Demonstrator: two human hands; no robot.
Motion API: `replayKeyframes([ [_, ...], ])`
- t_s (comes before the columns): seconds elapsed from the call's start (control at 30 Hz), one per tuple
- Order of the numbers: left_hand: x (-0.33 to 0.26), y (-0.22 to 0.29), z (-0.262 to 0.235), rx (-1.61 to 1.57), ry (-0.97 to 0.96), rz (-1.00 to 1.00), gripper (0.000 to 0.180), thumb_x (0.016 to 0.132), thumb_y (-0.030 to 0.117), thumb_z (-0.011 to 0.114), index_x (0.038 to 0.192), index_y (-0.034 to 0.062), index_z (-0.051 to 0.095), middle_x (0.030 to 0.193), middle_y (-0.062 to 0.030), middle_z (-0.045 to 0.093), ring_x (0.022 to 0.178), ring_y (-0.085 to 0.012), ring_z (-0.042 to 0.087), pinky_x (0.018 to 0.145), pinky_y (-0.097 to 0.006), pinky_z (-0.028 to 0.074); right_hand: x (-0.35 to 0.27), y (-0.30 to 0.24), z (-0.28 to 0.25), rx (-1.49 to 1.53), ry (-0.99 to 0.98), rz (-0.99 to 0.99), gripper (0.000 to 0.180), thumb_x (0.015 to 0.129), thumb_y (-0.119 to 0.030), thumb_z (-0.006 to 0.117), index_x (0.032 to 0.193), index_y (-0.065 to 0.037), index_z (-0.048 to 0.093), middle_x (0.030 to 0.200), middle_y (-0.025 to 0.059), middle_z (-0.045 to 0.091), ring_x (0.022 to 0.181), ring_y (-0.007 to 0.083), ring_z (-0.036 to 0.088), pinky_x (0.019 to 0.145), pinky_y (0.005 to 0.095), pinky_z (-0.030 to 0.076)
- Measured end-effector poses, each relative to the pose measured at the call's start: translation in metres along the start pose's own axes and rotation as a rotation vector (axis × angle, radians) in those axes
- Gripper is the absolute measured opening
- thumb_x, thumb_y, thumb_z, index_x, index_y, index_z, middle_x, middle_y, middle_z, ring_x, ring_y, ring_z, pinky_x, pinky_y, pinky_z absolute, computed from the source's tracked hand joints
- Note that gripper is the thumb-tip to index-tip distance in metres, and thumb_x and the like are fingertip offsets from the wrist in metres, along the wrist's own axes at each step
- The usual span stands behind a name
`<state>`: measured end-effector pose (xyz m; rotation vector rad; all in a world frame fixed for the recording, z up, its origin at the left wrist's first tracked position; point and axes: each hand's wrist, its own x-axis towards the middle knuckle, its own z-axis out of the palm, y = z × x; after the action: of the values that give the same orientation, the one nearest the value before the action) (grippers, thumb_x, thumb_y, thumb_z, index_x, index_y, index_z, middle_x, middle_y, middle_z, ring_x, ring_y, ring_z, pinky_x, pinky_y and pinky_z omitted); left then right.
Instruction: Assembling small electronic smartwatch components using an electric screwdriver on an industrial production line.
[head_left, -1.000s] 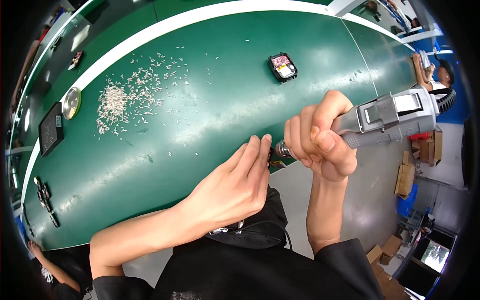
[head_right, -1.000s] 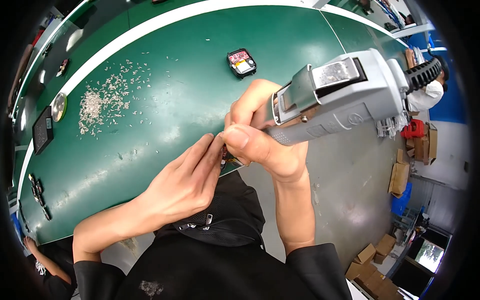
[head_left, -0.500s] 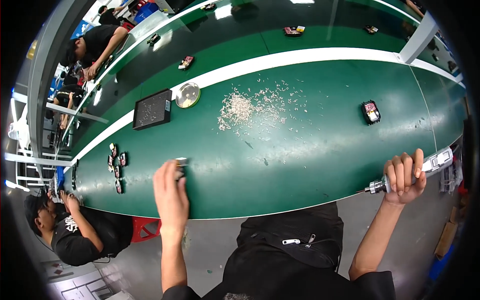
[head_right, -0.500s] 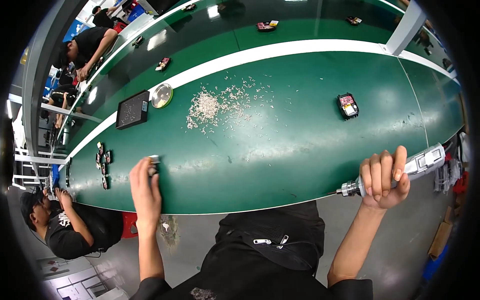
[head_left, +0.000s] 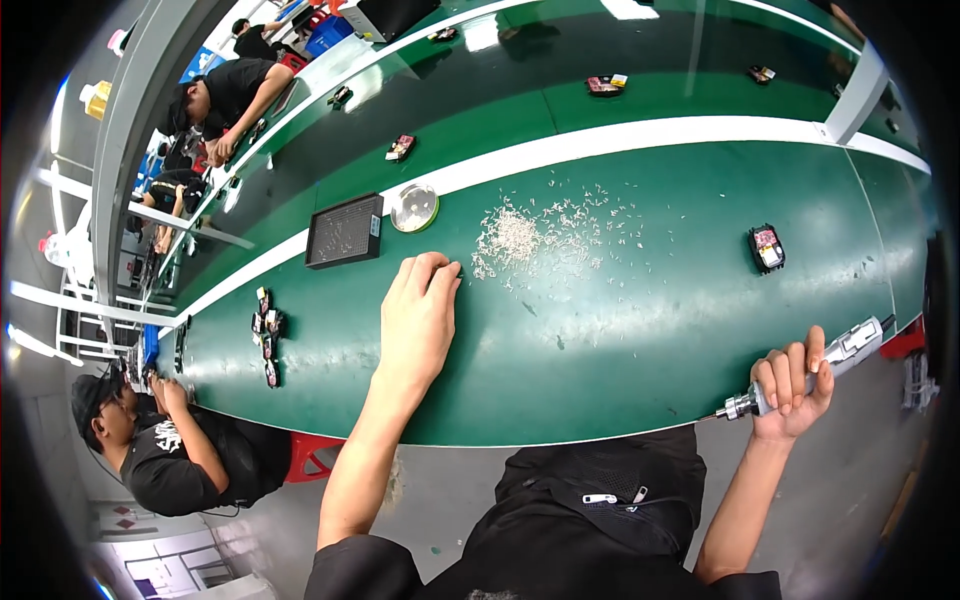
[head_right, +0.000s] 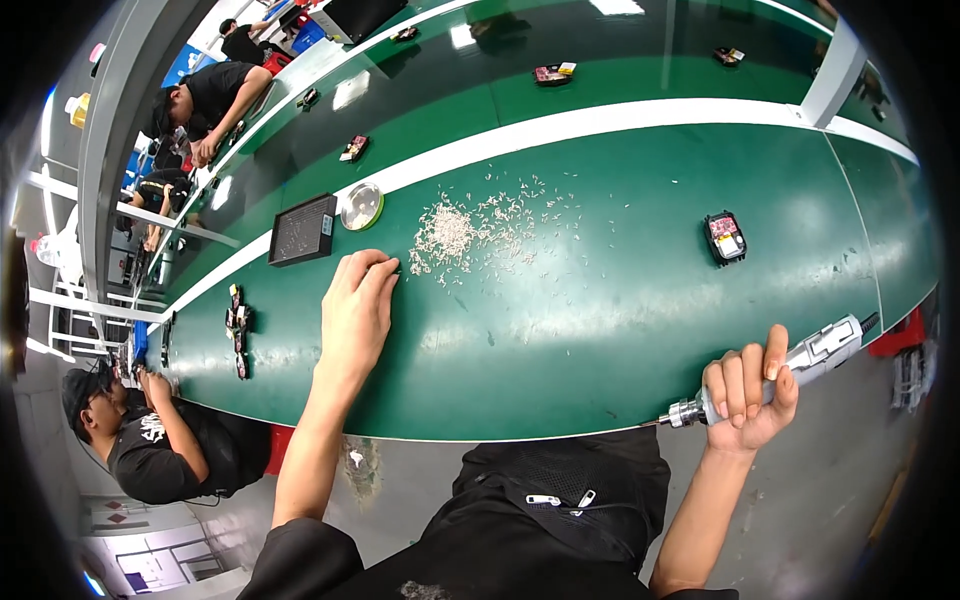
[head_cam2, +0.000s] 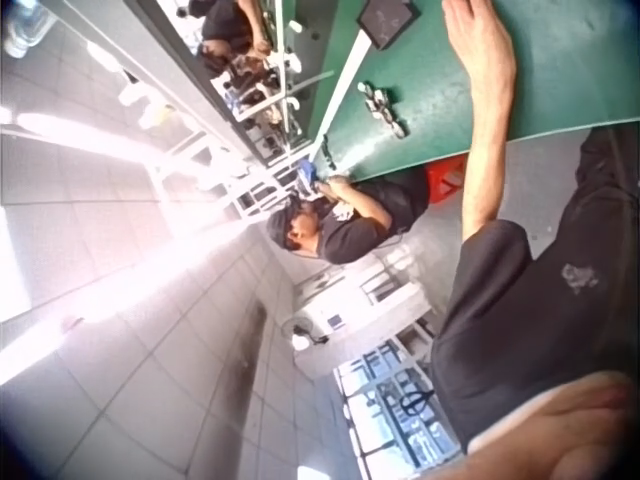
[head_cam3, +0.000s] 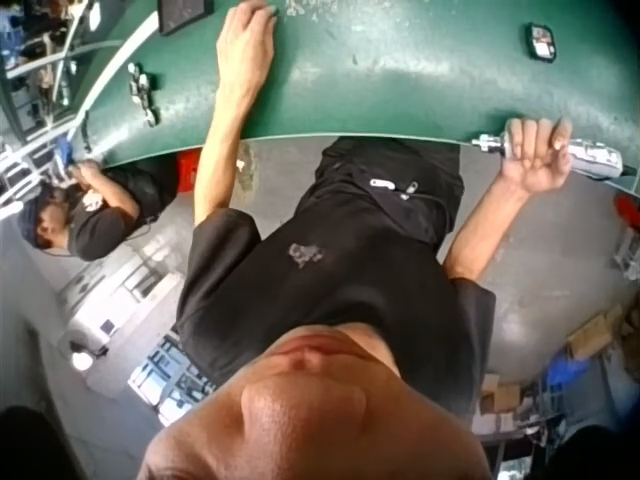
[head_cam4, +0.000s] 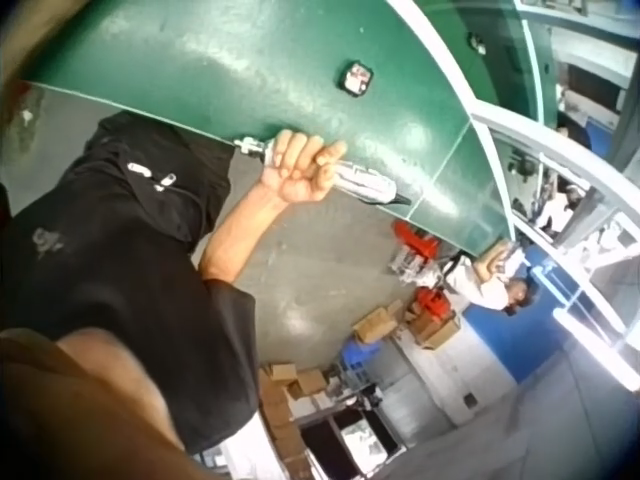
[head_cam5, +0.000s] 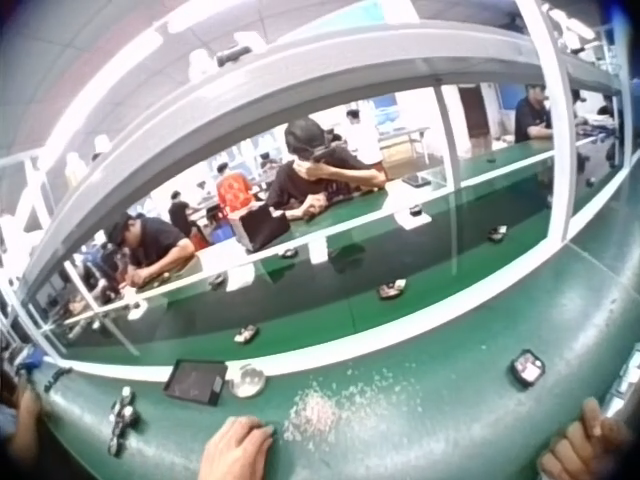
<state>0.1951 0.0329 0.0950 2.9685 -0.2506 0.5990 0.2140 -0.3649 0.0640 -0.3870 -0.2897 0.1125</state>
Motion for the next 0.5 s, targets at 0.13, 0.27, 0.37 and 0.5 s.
replayKeyframes([
  [0.13, 0.006, -0.004, -0.001, 0.161, -0.064, 0.224, 0.026, 0.068, 0.003, 0.060, 0.093, -0.0034, 0.060, 0.096, -0.0096, 0.055, 0.084, -0.0230, 0.056, 0.070, -0.033, 0.050, -0.001, -0.002, 0.000, 0.047, 0.010, 0.000, 0.019, 0.093, -0.017, 0.055, 0.083, -0.010, 0.041, 0.048, -0.0016, 0.038, 0.036, 0.0087, 0.038, 0.043, 0.0252, 0.036],
  [0.27, 0.007, -0.005, -0.003, 0.144, -0.089, 0.245, 0.018, 0.074, -0.005, 0.065, 0.091, -0.0023, 0.060, 0.092, -0.0104, 0.058, 0.080, -0.0262, 0.059, 0.067, -0.033, 0.051, -0.003, -0.005, -0.003, 0.055, 0.021, 0.008, 0.019, 0.093, -0.018, 0.055, 0.083, -0.010, 0.041, 0.049, -0.0014, 0.038, 0.037, 0.0089, 0.038, 0.043, 0.0255, 0.036],
  [0.37, -0.004, 0.008, -0.006, -0.182, 0.014, 0.060, 0.017, 0.075, -0.008, 0.064, 0.090, -0.0032, 0.060, 0.092, -0.0089, 0.059, 0.077, -0.0210, 0.060, 0.068, -0.030, 0.050, -0.007, -0.007, 0.001, 0.036, 0.040, 0.002, 0.019, 0.093, -0.019, 0.054, 0.083, -0.010, 0.041, 0.049, -0.0014, 0.037, 0.037, 0.0093, 0.038, 0.043, 0.0262, 0.036],
  [0.5, -0.030, 0.050, -0.009, -0.729, 0.040, -0.359, 0.009, 0.081, -0.007, 0.062, 0.088, -0.0043, 0.059, 0.091, -0.0094, 0.059, 0.079, -0.0148, 0.059, 0.070, -0.028, 0.049, -0.001, 0.001, 0.014, 0.059, 0.019, 0.003, 0.017, 0.094, -0.021, 0.052, 0.086, -0.009, 0.043, 0.050, -0.0012, 0.038, 0.039, 0.0094, 0.037, 0.045, 0.0271, 0.036],
])
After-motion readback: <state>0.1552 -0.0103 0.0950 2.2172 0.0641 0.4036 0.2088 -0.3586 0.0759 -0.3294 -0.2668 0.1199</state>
